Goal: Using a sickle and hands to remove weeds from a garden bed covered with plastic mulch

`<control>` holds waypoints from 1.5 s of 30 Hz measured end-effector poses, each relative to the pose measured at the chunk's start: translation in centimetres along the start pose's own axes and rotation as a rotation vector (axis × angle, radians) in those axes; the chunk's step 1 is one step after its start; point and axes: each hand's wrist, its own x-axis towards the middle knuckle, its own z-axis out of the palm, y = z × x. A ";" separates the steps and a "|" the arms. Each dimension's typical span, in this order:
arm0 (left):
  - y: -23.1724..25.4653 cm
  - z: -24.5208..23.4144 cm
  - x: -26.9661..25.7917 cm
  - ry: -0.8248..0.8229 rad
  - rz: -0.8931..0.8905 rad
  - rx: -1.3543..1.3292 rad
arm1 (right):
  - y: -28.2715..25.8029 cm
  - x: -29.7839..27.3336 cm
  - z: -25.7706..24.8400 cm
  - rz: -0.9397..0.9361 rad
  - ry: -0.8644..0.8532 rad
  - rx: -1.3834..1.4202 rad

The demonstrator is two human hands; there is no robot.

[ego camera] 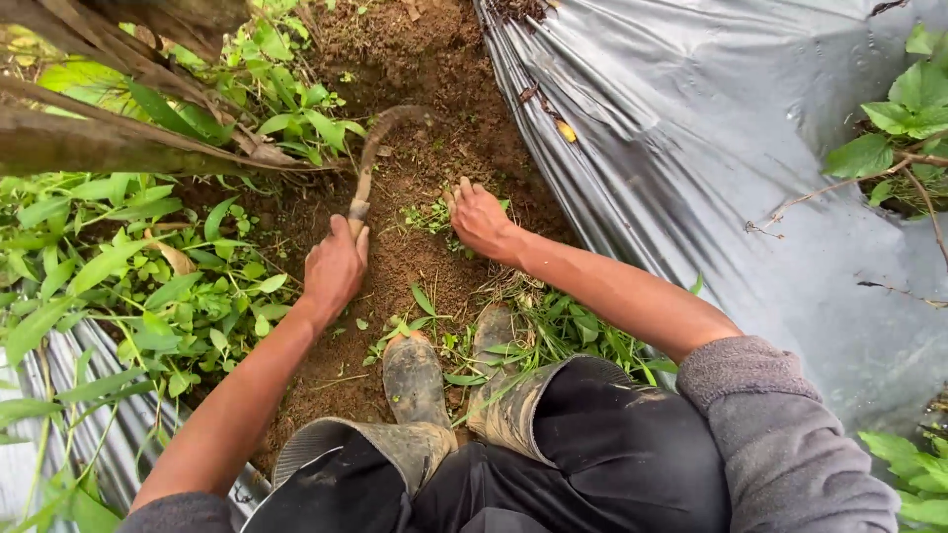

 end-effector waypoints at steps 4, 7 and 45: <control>-1.5 1.6 -1.7 -0.075 -0.009 0.014 | 1.8 2.6 -3.6 -0.388 -0.606 0.562; -0.4 0.7 -1.2 0.046 -0.059 -0.094 | 2.4 3.2 -5.2 -0.429 -0.691 0.517; -0.5 3.9 -0.7 0.002 0.167 -0.137 | -0.4 1.3 -2.1 -0.364 -0.700 0.540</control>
